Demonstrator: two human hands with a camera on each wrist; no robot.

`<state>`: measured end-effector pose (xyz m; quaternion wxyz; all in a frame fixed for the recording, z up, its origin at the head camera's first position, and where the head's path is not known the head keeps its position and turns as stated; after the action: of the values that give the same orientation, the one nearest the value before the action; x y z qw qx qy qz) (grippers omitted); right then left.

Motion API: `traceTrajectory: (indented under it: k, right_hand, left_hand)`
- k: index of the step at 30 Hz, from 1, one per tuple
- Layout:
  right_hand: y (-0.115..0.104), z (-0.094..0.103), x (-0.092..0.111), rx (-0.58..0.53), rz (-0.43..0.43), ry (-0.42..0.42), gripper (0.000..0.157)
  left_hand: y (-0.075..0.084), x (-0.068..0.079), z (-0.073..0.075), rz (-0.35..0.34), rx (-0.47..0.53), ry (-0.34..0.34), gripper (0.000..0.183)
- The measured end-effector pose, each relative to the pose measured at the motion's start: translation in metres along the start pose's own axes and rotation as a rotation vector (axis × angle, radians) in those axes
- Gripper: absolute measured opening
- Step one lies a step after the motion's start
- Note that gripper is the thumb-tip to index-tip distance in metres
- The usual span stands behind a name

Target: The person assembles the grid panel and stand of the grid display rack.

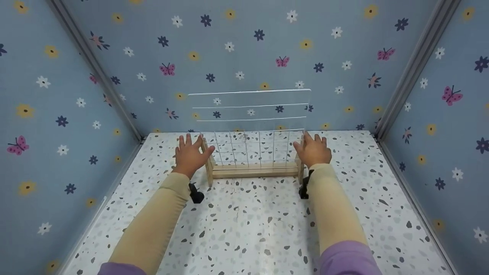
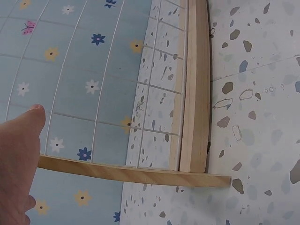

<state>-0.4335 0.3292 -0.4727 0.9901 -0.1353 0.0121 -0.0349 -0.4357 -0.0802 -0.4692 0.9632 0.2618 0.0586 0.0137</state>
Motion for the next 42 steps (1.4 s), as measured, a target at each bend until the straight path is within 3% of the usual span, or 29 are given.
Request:
traceTrajectory:
  k: [4,16,32,42]
  right_hand:
    - [0.006,0.002,0.001,-0.014,-0.013,0.004,0.094]
    - [0.017,0.007,0.007,0.007,-0.025,0.021,0.106]
    - [0.034,0.016,0.016,0.006,-0.045,0.028,0.107]
    - [0.04,0.017,0.019,0.012,-0.044,0.061,0.104]
  left_hand:
    - [0.006,0.0,-0.003,-0.006,0.017,-0.003,0.082]
    - [0.015,-0.002,-0.014,-0.002,0.03,-0.015,0.087]
    - [0.036,0.001,-0.021,-0.009,0.013,-0.057,0.085]
    - [0.038,0.0,-0.025,-0.012,-0.028,-0.064,0.085]
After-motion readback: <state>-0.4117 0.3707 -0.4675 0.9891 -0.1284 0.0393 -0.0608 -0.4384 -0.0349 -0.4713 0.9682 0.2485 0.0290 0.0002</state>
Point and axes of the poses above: each hand's wrist, its own x-axis away from the middle knuckle, its own z-axis out of the back of the hand, y = z × x, the point moved 6 cm from there along -x, towards the middle knuckle, and after that the axes turned 9 degrees about x, right-handed, at the moved point
